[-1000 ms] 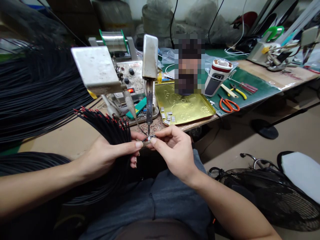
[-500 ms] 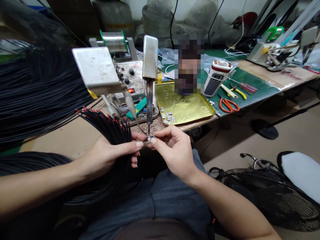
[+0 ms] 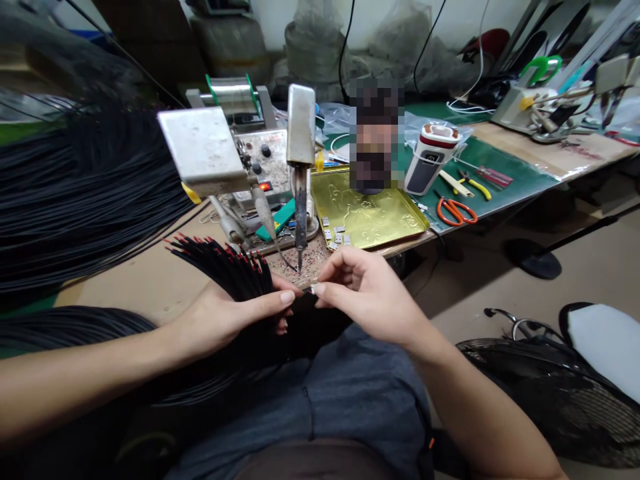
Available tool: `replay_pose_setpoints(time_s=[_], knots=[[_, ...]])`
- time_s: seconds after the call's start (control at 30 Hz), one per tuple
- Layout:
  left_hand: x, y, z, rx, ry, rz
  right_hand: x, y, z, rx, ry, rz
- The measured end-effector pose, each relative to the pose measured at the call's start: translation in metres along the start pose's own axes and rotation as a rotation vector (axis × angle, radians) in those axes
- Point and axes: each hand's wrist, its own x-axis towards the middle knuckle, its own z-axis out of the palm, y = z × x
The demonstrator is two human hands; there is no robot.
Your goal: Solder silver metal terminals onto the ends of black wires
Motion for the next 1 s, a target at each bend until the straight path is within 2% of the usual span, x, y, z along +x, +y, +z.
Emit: replay_pose_setpoints(time_s=[0.1, 0.2, 0.27, 0.33, 0.4, 0.5, 0.6, 0.77, 1.0], knots=[[0.000, -0.001, -0.001, 0.045, -0.008, 0.022, -0.006, -0.017, -0.022, -0.303, -0.185, 0.039], [0.000, -0.003, -0.002, 0.023, -0.086, 0.001, -0.011, -0.025, -0.025, -0.580, -0.145, -0.043], [0.000, -0.002, -0.003, 0.052, -0.192, 0.000, -0.014, -0.022, -0.015, -0.535, -0.082, -0.090], [-0.001, 0.001, -0.003, 0.123, -0.287, 0.019, -0.014, -0.014, 0.002, -0.360, -0.053, -0.119], [-0.003, 0.004, -0.003, 0.201, -0.347, 0.041, -0.013, -0.004, 0.018, -0.234, -0.023, -0.162], [-0.005, 0.005, -0.003, 0.289, -0.404, 0.053, -0.012, 0.005, 0.031, -0.217, 0.039, -0.212], [-0.005, 0.003, -0.002, 0.307, -0.366, 0.044, -0.011, 0.005, 0.031, -0.233, 0.078, -0.178], [-0.001, 0.000, 0.000, 0.130, -0.225, 0.080, -0.011, 0.002, 0.024, -0.124, 0.021, -0.065], [-0.002, 0.002, -0.003, 0.202, -0.185, 0.136, -0.013, 0.003, 0.026, -0.267, 0.103, -0.130]])
